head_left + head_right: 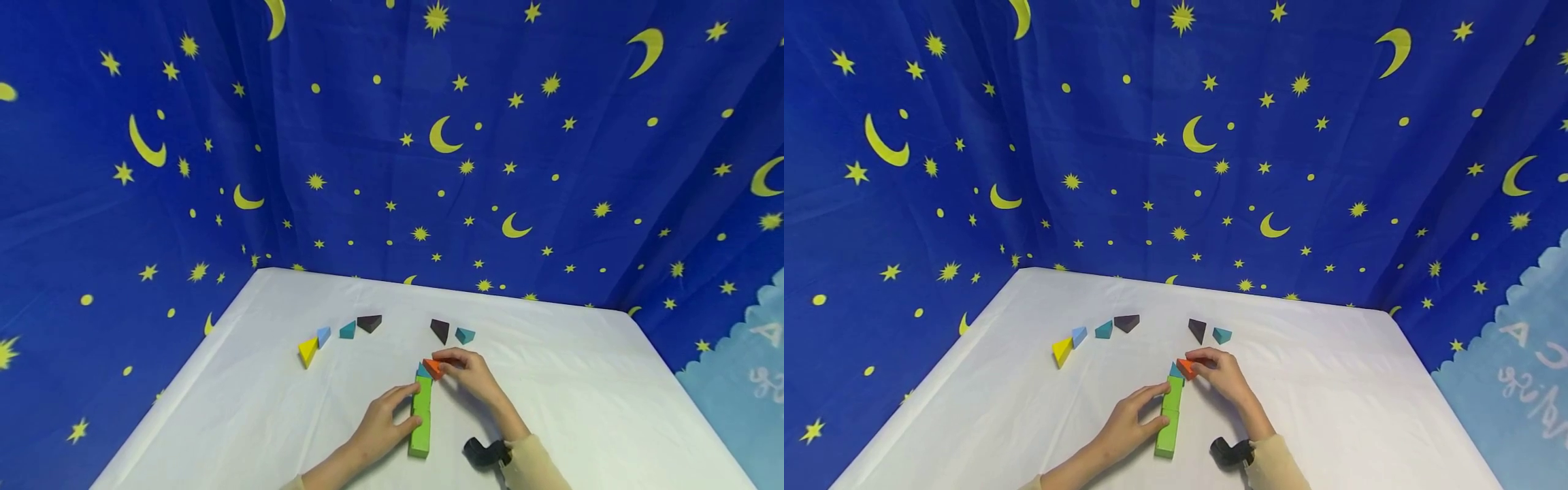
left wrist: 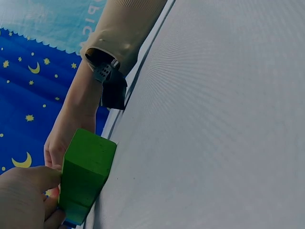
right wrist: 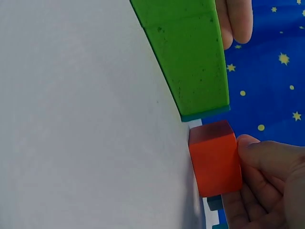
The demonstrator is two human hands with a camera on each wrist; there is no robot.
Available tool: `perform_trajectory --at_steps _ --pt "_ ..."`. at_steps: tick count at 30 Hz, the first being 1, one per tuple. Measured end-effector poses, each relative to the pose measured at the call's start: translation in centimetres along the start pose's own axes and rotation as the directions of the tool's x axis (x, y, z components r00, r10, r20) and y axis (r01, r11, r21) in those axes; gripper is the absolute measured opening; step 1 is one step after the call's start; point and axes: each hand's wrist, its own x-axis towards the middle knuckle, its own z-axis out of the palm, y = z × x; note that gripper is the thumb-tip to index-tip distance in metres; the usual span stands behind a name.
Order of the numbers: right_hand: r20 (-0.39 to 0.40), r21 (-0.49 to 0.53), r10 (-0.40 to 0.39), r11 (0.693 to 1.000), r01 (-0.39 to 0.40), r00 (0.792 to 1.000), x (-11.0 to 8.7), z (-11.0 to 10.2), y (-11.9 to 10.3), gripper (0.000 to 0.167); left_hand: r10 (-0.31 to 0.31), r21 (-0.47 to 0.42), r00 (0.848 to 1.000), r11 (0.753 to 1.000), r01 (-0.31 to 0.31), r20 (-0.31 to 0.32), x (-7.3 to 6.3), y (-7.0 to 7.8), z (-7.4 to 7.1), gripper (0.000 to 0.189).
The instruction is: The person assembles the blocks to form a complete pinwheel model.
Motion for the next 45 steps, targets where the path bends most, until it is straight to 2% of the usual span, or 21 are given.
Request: perform_trajectory --at_steps 6,9,14,16,18,25,30,34,40,42,45 --pt "0.029 0.011 -0.020 1.000 0.020 0.999 -0.5 -0.1 -2.9 0.022 -0.037 -0.018 0.999 0.999 0.038 0.026 0.2 0.2 -0.1 0.051" --pt "0.034 0.011 -0.015 1.000 0.015 0.999 -0.4 -0.1 -3.2 0.023 -0.041 -0.024 0.999 0.999 0.041 0.026 0.4 0.2 -0.2 0.051" --pt "0.038 0.027 -0.019 0.999 0.018 0.999 -0.1 0.2 -1.7 0.023 -0.010 -0.016 1.000 1.000 0.010 0.007 0.3 0.2 -0.2 0.051" --pt "0.038 0.029 -0.015 0.999 0.014 0.999 0.0 0.4 -0.7 0.022 0.031 0.002 0.999 1.000 -0.031 -0.016 0.2 0.1 -0.1 0.051" --pt "0.039 0.040 -0.008 0.999 0.006 0.999 0.1 0.5 0.2 0.023 0.030 0.002 0.999 1.000 -0.030 -0.016 0.1 0.1 0.0 0.051" --pt "0.071 0.061 0.031 0.997 -0.035 0.997 -0.7 0.3 -3.1 0.025 -0.058 -0.023 0.998 0.998 0.059 0.040 0.1 0.2 -0.1 0.051" --pt "0.071 0.047 0.024 0.999 -0.027 0.997 -0.7 0.4 -3.3 0.025 -0.072 -0.024 0.996 0.997 0.073 0.047 0.1 0.2 0.0 0.052" --pt "0.066 0.059 0.012 0.998 -0.016 0.998 -0.6 0.2 -3.4 0.025 -0.058 -0.014 0.998 0.998 0.059 0.037 0.1 0.1 0.0 0.052" --pt "0.018 0.088 0.013 0.996 -0.015 1.000 -0.4 -0.6 -4.1 0.025 -0.023 -0.002 1.000 1.000 0.023 0.019 0.0 0.1 0.0 0.051" --pt "0.031 0.085 0.014 0.996 -0.017 0.999 -0.1 -0.7 -4.4 0.024 -0.008 0.004 1.000 1.000 0.008 0.015 0.0 0.1 -0.1 0.051" --pt "0.105 0.089 -0.005 0.996 -0.005 0.994 0.8 -0.5 -4.9 0.023 0.007 0.011 1.000 1.000 -0.007 0.011 0.0 0.1 -0.1 0.050"
